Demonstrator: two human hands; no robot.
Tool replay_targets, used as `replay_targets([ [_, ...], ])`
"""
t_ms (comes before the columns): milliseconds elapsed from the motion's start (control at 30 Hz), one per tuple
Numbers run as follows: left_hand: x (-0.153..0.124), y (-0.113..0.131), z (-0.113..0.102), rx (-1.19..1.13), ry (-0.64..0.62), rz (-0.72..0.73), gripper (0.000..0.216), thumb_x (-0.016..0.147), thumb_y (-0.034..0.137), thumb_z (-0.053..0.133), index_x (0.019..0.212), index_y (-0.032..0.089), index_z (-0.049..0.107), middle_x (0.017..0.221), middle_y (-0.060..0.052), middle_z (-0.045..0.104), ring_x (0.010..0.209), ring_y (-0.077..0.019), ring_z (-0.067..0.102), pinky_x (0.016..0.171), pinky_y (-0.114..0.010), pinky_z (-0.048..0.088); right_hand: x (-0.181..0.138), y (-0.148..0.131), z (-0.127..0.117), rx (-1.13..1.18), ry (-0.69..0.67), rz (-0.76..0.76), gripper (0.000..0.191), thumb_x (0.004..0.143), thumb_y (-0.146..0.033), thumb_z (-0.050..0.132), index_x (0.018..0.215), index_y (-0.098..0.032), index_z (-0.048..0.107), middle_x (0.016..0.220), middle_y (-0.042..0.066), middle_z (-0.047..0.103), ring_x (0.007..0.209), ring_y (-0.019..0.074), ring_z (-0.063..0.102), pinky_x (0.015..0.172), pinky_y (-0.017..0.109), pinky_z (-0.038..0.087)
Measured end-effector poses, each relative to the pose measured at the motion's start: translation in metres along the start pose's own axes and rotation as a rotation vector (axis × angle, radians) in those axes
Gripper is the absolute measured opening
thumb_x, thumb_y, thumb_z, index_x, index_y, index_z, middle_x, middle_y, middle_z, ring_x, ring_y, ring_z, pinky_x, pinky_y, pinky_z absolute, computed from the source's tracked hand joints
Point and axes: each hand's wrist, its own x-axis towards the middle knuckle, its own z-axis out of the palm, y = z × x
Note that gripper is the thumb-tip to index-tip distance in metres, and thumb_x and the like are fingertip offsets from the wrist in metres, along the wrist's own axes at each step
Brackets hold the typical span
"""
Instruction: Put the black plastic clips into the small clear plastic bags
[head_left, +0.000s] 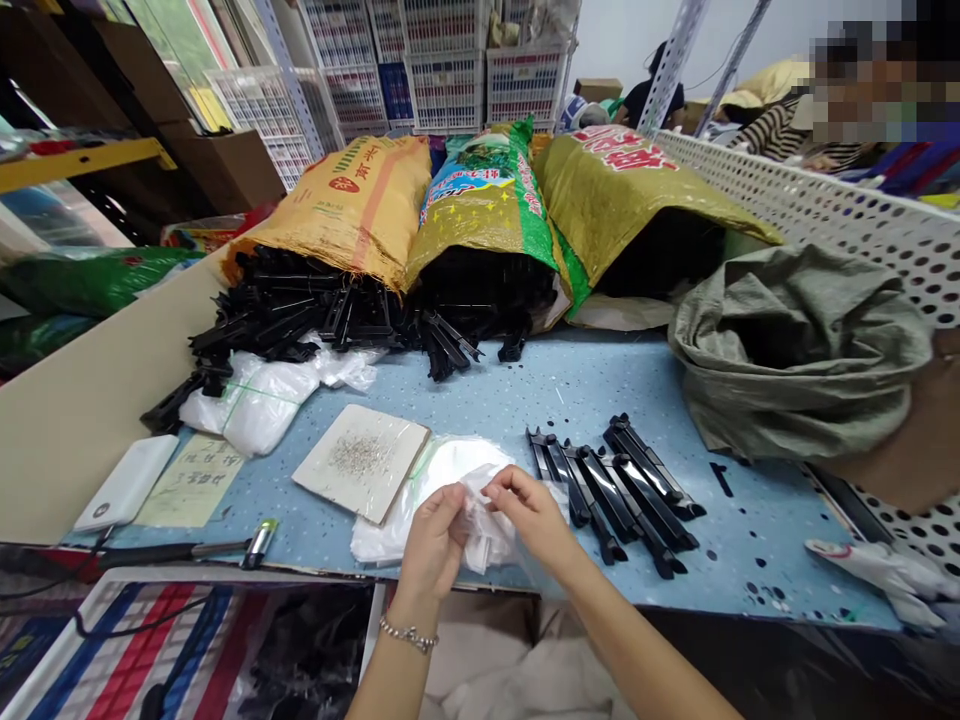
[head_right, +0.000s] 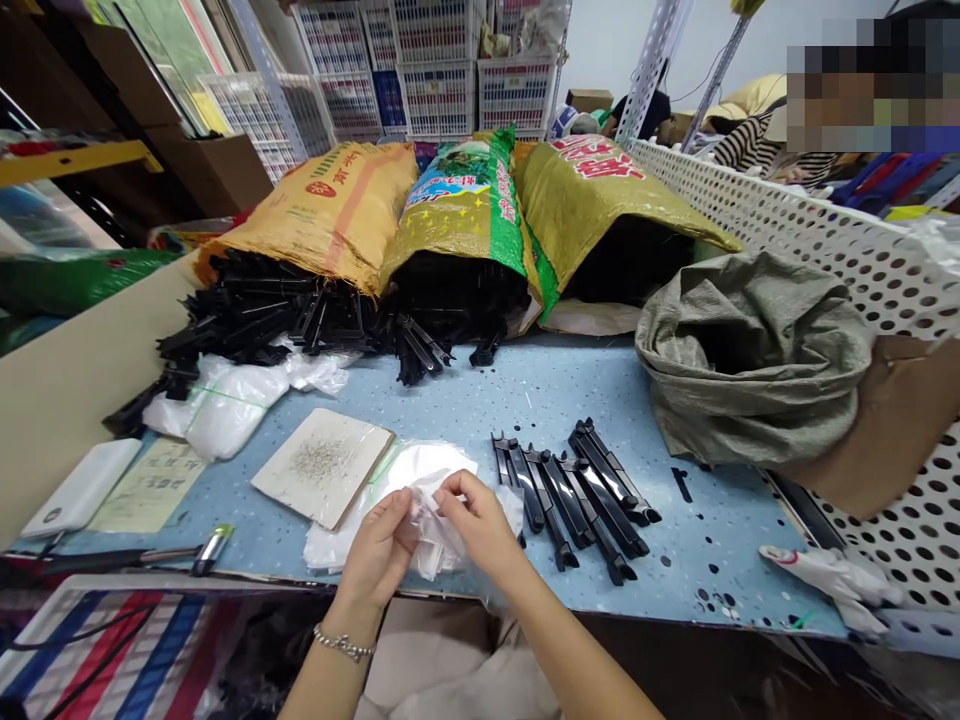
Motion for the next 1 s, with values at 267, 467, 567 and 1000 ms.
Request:
replay_targets([
  [267,-0.002,-0.002,0.005,0.003,-0.076,-0.04,0.045,0.057,0.03,0.086,0.057,0.015,0.044,0.06,0.005,0.053,0.055,-0.0058,0.048,0.056,-0.018,0.04,-0.005,0.003,-0.004,-0.048,-0.099,0.035,0.03,0.087,-0.049,0.054,0.08,-0.02,0.056,0.075,-0.001,0.054,0.073,0.0151,0.049,0.068,0.028,0.039],
  [467,-0.003,-0.008,0.005,-0.064,-0.115,-0.139,0.048,0.058,0.032,0.086,0.06,0.016,0.041,0.062,0.005,0.055,0.058,-0.0068,0.05,0.059,-0.018,0.041,-0.011,0.001,-0.004,0.011,-0.125,0.051,0.025,0.086,-0.044,0.056,0.084,-0.019,0.056,0.083,0.001,0.056,0.081,0.0166,0.051,0.073,0.028,0.04],
  [567,-0.002,-0.011,0.005,-0.085,-0.12,-0.15,0.047,0.057,0.031,0.087,0.061,0.016,0.043,0.064,0.005,0.056,0.061,-0.0069,0.051,0.061,-0.018,0.042,-0.013,0.001,-0.005,-0.049,-0.14,0.018,0.02,0.085,-0.039,0.059,0.084,-0.019,0.057,0.084,0.001,0.055,0.082,0.0164,0.049,0.073,0.027,0.038],
  [1000,-0.003,0.001,-0.009,0.948,0.037,0.688,0.015,0.081,0.015,0.053,0.077,0.019,0.067,0.116,-0.008,0.055,0.109,-0.0196,0.054,0.09,-0.032,0.045,-0.029,0.015,-0.018,0.08,0.205,-0.078,0.017,0.087,-0.035,0.057,0.079,-0.019,0.054,0.084,0.001,0.053,0.081,0.016,0.048,0.074,0.027,0.036],
])
